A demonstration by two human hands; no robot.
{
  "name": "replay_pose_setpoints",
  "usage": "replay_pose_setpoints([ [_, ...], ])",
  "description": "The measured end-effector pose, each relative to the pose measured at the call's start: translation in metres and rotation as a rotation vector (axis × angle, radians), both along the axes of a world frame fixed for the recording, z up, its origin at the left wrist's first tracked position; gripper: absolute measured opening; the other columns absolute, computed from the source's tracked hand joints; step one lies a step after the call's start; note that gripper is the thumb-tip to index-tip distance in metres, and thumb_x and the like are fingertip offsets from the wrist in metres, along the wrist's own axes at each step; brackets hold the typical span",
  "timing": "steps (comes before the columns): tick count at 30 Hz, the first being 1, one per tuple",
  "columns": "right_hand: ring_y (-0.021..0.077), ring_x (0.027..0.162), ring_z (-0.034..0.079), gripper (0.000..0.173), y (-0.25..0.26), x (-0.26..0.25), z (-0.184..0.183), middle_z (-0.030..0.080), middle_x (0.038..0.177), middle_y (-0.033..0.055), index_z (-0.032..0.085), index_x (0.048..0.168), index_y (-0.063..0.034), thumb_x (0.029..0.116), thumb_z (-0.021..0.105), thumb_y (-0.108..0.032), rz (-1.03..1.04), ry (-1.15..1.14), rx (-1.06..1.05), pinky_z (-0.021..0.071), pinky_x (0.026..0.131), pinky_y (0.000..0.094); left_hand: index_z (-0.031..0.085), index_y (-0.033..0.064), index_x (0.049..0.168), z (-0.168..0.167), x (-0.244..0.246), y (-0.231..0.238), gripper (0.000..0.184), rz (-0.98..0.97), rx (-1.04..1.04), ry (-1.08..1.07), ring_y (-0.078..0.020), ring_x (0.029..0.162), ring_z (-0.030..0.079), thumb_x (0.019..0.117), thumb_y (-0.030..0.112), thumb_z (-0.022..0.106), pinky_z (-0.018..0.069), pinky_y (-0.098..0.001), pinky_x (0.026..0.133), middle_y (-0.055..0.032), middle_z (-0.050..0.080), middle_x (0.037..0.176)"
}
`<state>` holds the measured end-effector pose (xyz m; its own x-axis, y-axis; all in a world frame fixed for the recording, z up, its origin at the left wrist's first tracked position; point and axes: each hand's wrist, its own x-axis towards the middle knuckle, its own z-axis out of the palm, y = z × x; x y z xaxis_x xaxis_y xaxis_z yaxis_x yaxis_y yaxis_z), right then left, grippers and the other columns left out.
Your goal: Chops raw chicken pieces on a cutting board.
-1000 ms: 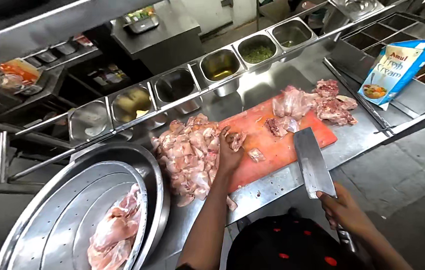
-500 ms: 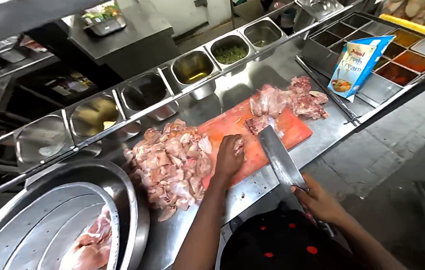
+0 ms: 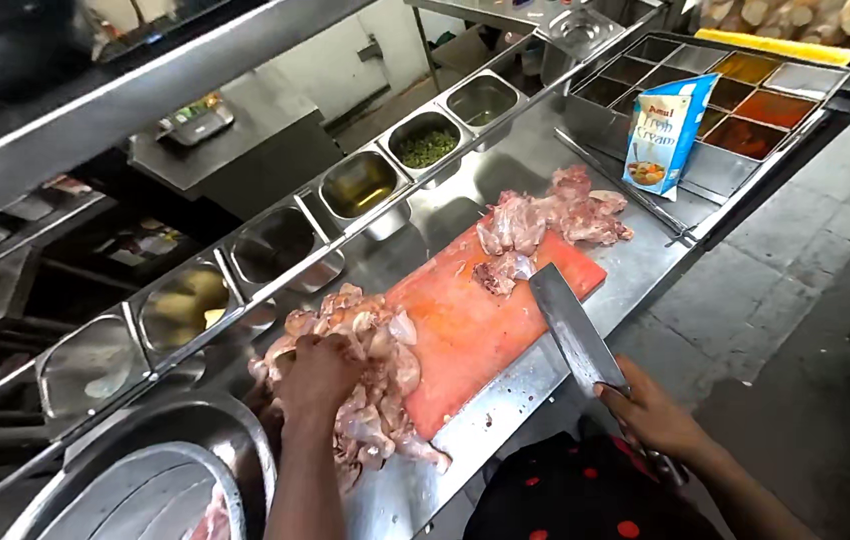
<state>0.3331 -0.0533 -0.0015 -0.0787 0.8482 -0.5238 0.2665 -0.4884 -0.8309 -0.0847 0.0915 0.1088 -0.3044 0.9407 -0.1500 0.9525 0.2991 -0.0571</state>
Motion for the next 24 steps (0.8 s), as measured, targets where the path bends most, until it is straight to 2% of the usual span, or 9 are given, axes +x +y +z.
replay_pose_setpoints([
  [3, 0.0186, 0.050, 0.059, 0.036, 0.002, 0.002, 0.002, 0.061, 0.075, 0.0073, 0.048, 0.136, -0.0170, 0.1047, 0.057, -0.032, -0.040, 0.023, 0.014, 0.0545, 0.048, 0.0365, 0.076, 0.0142, 0.115, 0.008, 0.030, 0.022, 0.038, -0.052, -0.019, -0.006, -0.0500, 0.138, 0.045, 0.0922, 0.044, 0.072, 0.0413, -0.0766, 0.099, -0.0187, 0.052, 0.151],
  [7, 0.0185, 0.051, 0.058, 0.036, 0.000, 0.012, -0.001, 0.061, 0.076, 0.0064, 0.050, 0.134, -0.0164, 0.1030, 0.057, -0.032, -0.055, 0.014, 0.091, 0.0539, 0.048, 0.0371, 0.061, 0.0151, 0.139, -0.056, 0.127, 0.070, 0.058, -0.451, -0.004, -0.407, -0.0397, 0.137, 0.051, 0.0897, 0.040, 0.076, 0.0466, -0.0632, 0.108, -0.0178, 0.047, 0.154],
  [9, 0.0191, 0.055, 0.060, 0.040, -0.007, 0.021, -0.003, 0.063, 0.082, 0.0072, 0.049, 0.137, -0.0154, 0.1029, 0.056, -0.033, -0.050, -0.015, 0.146, 0.0552, 0.051, 0.0392, 0.058, 0.0190, 0.144, -0.096, 0.165, 0.086, 0.068, -0.585, -0.015, -0.472, -0.0425, 0.135, 0.051, 0.0841, 0.041, 0.081, 0.0488, -0.0643, 0.104, -0.0194, 0.043, 0.157],
  [11, 0.0194, 0.059, 0.063, 0.042, -0.014, 0.033, -0.008, 0.065, 0.085, 0.0074, 0.050, 0.137, -0.0137, 0.1018, 0.056, -0.035, -0.064, -0.064, 0.208, 0.0568, 0.054, 0.0409, 0.063, 0.0212, 0.137, -0.109, 0.182, 0.094, 0.061, -0.588, -0.036, -0.449, -0.0394, 0.123, 0.059, 0.0798, 0.035, 0.082, 0.0537, -0.0608, 0.095, -0.0181, 0.050, 0.148],
  [13, 0.0182, 0.060, 0.064, 0.042, -0.024, 0.043, -0.014, 0.066, 0.084, 0.0060, 0.052, 0.134, -0.0127, 0.1003, 0.058, -0.037, -0.125, -0.080, 0.232, 0.0570, 0.055, 0.0405, 0.062, 0.0206, 0.137, -0.096, 0.183, 0.098, 0.064, -0.571, -0.164, -0.388, -0.0380, 0.115, 0.064, 0.0782, 0.034, 0.083, 0.0568, -0.0606, 0.090, -0.0198, 0.053, 0.141],
  [15, 0.0170, 0.061, 0.064, 0.042, -0.032, 0.050, -0.021, 0.066, 0.085, 0.0051, 0.053, 0.134, -0.0128, 0.0996, 0.059, -0.036, -0.195, -0.057, 0.226, 0.0576, 0.057, 0.0396, 0.061, 0.0155, 0.137, -0.073, 0.178, 0.105, 0.065, -0.623, -0.379, -0.349, -0.0391, 0.115, 0.063, 0.0798, 0.036, 0.083, 0.0529, -0.0630, 0.095, -0.0219, 0.061, 0.130],
  [19, 0.0189, 0.054, 0.061, 0.040, -0.036, 0.056, -0.026, 0.064, 0.078, 0.0070, 0.050, 0.134, -0.0132, 0.0998, 0.059, -0.032, -0.323, 0.003, 0.152, 0.0551, 0.050, 0.0394, 0.062, 0.0073, 0.126, -0.035, 0.182, 0.124, 0.051, -0.695, -0.681, -0.337, -0.0327, 0.097, 0.068, 0.0867, 0.034, 0.082, 0.0548, -0.0567, 0.087, -0.0185, 0.069, 0.110],
  [22, 0.0188, 0.050, 0.059, 0.040, -0.036, 0.060, -0.021, 0.063, 0.075, 0.0069, 0.050, 0.134, -0.0145, 0.0994, 0.059, -0.033, -0.387, 0.039, 0.123, 0.0540, 0.046, 0.0383, 0.061, 0.0086, 0.134, -0.016, 0.187, 0.132, 0.043, -0.612, -0.703, -0.423, -0.0244, 0.081, 0.066, 0.0999, 0.034, 0.067, 0.0549, -0.0439, 0.071, -0.0154, 0.069, 0.105],
  [24, 0.0193, 0.051, 0.060, 0.040, -0.035, 0.063, -0.020, 0.063, 0.075, 0.0070, 0.051, 0.133, -0.0144, 0.0994, 0.059, -0.035, -0.381, 0.028, 0.127, 0.0544, 0.047, 0.0390, 0.065, 0.0084, 0.127, -0.010, 0.182, 0.132, 0.036, -0.527, -0.656, -0.544, -0.0169, 0.068, 0.060, 0.1073, 0.036, 0.053, 0.0505, -0.0345, 0.061, -0.0106, 0.066, 0.090],
])
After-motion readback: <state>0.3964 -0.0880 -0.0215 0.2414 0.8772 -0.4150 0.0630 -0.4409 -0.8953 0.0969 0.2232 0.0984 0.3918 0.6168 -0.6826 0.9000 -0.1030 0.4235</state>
